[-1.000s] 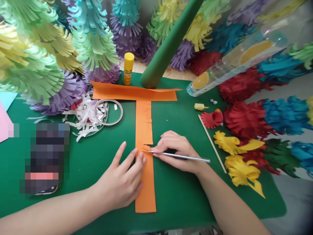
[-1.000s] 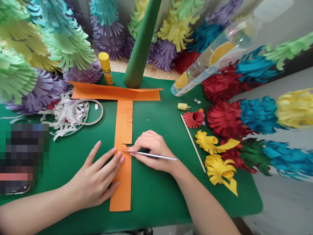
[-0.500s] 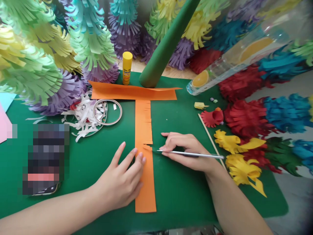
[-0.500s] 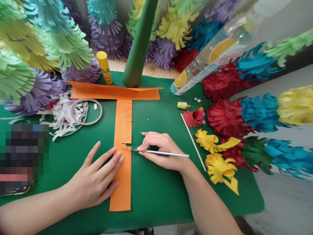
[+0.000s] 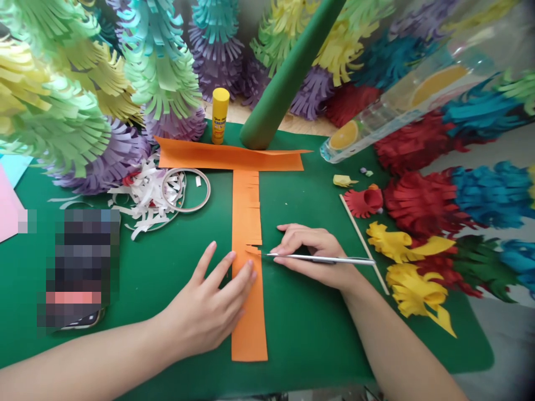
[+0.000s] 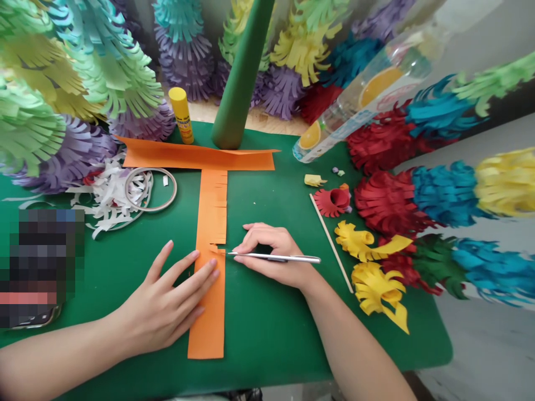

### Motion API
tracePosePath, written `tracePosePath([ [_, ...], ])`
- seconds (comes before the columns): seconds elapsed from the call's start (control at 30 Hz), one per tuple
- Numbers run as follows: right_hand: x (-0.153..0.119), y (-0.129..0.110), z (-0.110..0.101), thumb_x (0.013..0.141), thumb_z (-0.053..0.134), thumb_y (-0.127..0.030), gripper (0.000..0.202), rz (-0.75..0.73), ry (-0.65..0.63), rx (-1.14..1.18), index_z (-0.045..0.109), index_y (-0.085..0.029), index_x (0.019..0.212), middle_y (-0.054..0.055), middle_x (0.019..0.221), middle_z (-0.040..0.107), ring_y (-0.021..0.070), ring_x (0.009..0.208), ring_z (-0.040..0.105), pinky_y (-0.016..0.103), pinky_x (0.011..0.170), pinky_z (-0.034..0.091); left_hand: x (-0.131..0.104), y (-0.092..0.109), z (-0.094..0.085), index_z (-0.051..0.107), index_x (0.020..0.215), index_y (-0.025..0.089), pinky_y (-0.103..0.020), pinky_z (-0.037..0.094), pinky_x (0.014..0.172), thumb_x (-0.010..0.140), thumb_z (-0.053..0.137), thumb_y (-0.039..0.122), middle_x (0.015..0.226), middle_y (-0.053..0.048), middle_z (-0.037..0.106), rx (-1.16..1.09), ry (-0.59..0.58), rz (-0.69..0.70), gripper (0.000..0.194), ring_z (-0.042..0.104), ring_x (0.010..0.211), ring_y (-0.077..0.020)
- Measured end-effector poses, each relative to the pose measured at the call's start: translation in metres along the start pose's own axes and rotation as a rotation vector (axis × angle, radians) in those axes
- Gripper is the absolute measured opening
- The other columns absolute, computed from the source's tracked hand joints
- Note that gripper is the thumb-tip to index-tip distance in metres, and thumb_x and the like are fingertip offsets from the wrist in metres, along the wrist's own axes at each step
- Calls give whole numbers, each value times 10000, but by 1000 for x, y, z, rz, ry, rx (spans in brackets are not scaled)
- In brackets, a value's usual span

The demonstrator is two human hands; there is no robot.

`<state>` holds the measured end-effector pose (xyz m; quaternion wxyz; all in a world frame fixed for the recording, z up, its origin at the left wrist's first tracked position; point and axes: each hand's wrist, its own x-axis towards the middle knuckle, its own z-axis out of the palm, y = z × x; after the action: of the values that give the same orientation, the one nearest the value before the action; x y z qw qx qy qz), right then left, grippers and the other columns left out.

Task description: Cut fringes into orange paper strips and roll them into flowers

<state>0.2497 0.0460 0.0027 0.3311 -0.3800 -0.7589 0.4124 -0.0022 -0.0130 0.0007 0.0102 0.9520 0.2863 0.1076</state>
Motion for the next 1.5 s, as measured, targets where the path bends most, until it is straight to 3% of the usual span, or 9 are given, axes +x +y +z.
tracePosePath([
  [0.3,0,0,3,788,716,-191,89,-8,-24,-99,638,-220,761,10,754,757,163,685,702,406,884,524,-1,1,2,590,1277,170,-624,44,1155,918,480,362,1410,-76,487,15,4,18,422,503,1207,-338],
  [0.5,2,-2,11,799,713,-189,83,-53,-55,-124,641,-228,812,10,797,757,159,692,698,390,881,484,-1,5,4,583,1285,154,-610,70,1164,907,498,353,1384,-75,521,-33,33,-53,435,493,1226,-334],
  [0.73,2,-5,11,759,730,-157,108,-55,78,23,652,-226,791,17,738,746,176,685,689,392,798,549,-3,3,8,636,1189,104,-615,95,1166,900,527,287,1251,-114,616,-46,115,8,358,527,1187,-295],
  [0.87,0,-5,17,752,727,-117,140,-62,19,50,655,-220,812,21,756,745,172,707,687,373,762,571,-4,5,12,652,1142,85,-603,100,1178,885,558,229,1100,-95,676,-41,165,23,309,563,1138,-266],
  [1.5,-1,-3,19,765,730,-114,138,-77,-54,0,651,-208,827,15,799,753,157,722,697,360,807,541,-6,3,9,641,1152,61,-632,89,1167,861,559,209,1175,-133,652,-104,159,39,336,553,1170,-290],
])
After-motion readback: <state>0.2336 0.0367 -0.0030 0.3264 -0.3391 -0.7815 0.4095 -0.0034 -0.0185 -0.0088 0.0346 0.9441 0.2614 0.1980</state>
